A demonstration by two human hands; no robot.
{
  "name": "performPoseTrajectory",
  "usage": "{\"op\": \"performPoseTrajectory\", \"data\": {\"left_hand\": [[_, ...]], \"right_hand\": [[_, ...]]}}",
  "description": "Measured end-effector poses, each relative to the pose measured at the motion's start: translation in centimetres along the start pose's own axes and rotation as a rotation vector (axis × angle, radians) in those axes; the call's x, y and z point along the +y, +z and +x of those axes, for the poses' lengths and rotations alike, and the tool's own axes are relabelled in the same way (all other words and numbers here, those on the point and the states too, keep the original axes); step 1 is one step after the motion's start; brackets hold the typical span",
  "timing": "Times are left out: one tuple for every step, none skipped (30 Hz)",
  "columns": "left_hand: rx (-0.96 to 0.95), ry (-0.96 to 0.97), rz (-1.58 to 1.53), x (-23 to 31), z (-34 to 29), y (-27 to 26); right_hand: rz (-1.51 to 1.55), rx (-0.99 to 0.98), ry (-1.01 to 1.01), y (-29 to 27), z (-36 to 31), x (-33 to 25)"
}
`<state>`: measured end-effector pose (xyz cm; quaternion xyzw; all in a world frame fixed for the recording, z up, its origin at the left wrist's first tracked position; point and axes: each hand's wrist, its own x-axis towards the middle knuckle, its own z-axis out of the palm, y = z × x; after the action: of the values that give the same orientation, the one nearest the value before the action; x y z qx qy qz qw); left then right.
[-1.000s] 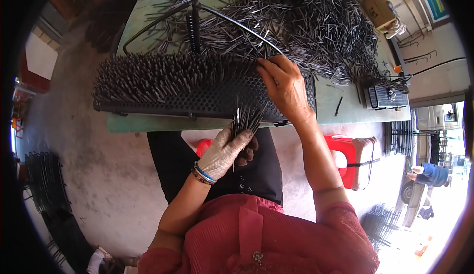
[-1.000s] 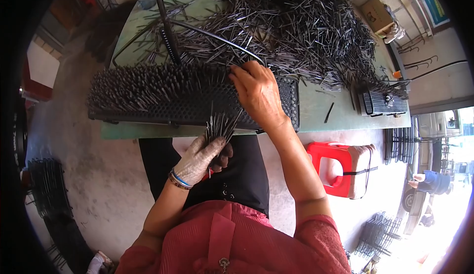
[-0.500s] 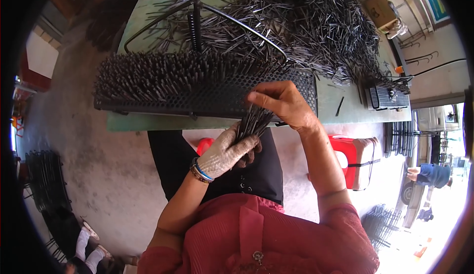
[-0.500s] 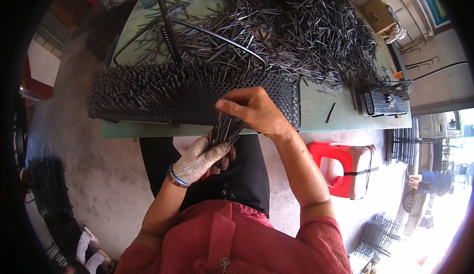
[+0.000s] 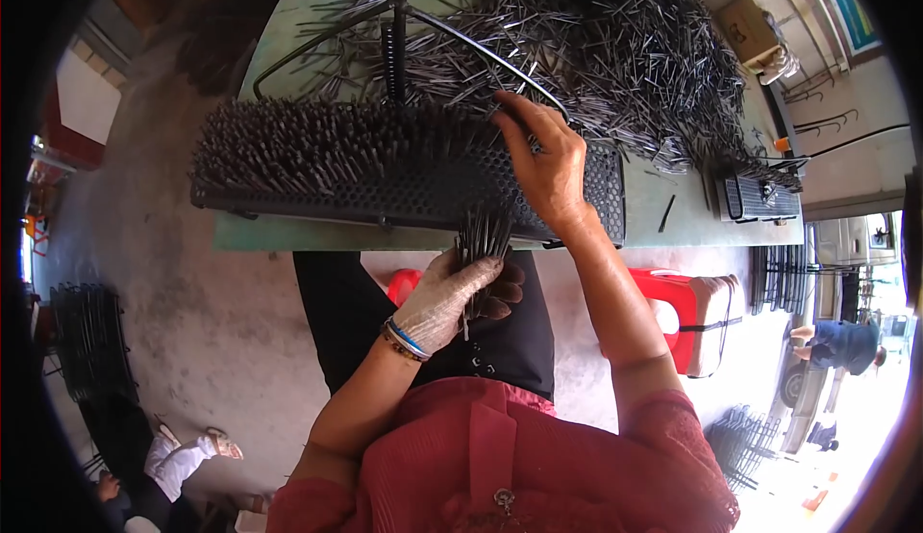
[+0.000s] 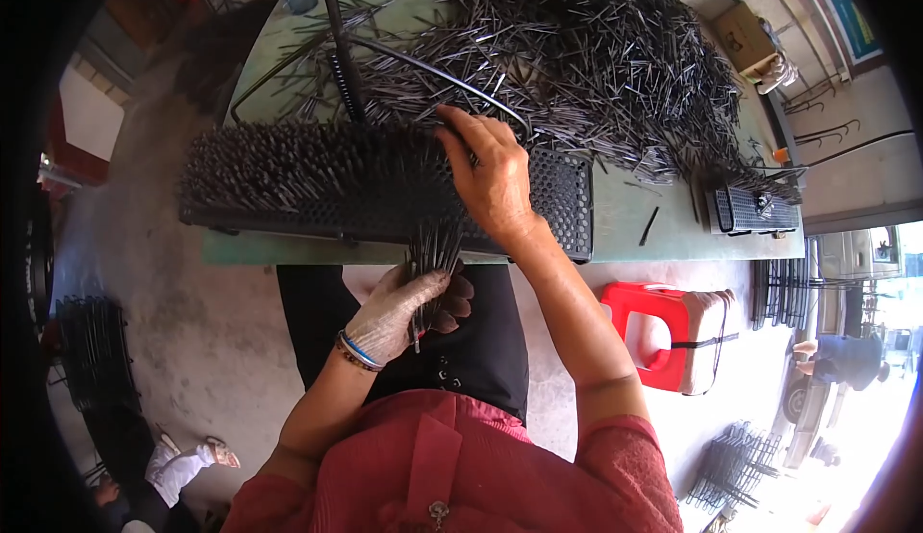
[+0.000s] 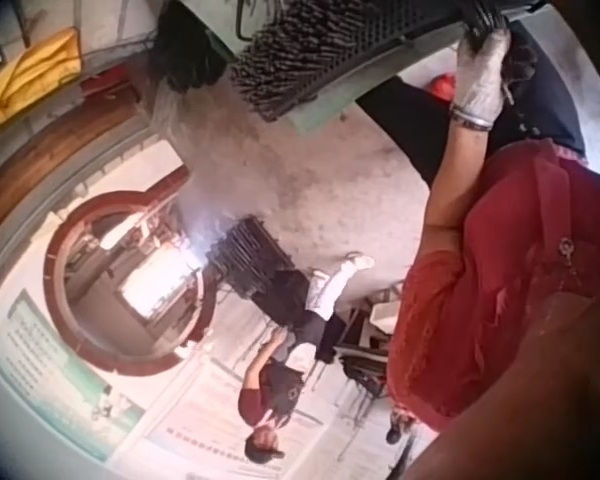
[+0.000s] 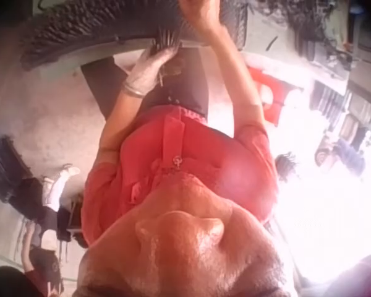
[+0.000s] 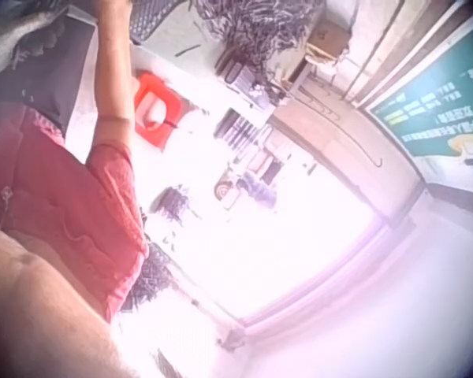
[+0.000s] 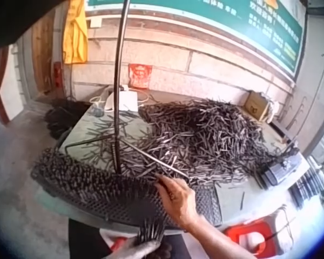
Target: Sorting thin metal rods and inserting them into a grid holder for assembly.
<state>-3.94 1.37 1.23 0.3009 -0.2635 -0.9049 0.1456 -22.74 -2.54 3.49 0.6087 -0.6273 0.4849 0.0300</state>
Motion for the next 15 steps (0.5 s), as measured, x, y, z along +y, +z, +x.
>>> {"op": "performPoseTrajectory", "data": {"left_hand": [[-0.008,-0.005,-0.031,0.0,0.0,0.0],[-0.008,-0.005,-0.031,-0.1,0.1,-0.1],[0.008,0.007,-0.045,-0.2,0.2,-0.3],[0.024,0.019,-0.058,-0.3,0.3,-0.4],[0.023,0.018,-0.058,-0.2,0.3,-0.5],[0.024,0.009,-0.023,-0.1,0.2,-0.5],[0.025,0.001,0.013,-0.1,0.1,-0.5],[0.026,0.001,0.012,-0.1,0.1,-0.5],[0.020,0.006,-0.014,-0.2,0.2,-0.4],[0.014,0.011,-0.039,-0.3,0.2,-0.3],[0.012,0.009,-0.039,-0.4,0.3,-0.2],[0.047,0.015,-0.055,-0.5,0.4,-0.2],[0.083,0.020,-0.072,-0.6,0.4,-0.2],[0.084,0.020,-0.072,-0.5,0.4,-0.3],[0.073,0.019,-0.048,-0.4,0.3,-0.3]], "right_hand": [[-0.006,0.025,-0.013,0.0,0.1,0.0],[-0.006,0.025,-0.013,0.2,0.1,0.1],[-0.023,0.013,-0.040,0.3,0.3,0.3],[-0.041,0.001,-0.067,0.4,0.3,0.4],[-0.041,0.001,-0.066,0.3,0.4,0.4],[-0.067,-0.012,-0.093,0.3,0.5,0.3],[-0.092,-0.024,-0.120,0.2,0.6,0.2],[-0.092,-0.025,-0.120,0.3,0.6,0.3],[-0.108,-0.041,-0.130,0.3,0.6,0.3],[-0.124,-0.057,-0.140,0.2,0.5,0.4],[-0.127,-0.056,-0.139,0.3,0.4,0.7],[-0.146,-0.089,-0.190,0.5,0.3,0.9],[-0.165,-0.122,-0.241,0.7,0.2,1.1],[-0.163,-0.122,-0.240,0.8,0.1,1.2],[-0.196,-0.132,-0.272,0.8,0.1,1.3]]}}
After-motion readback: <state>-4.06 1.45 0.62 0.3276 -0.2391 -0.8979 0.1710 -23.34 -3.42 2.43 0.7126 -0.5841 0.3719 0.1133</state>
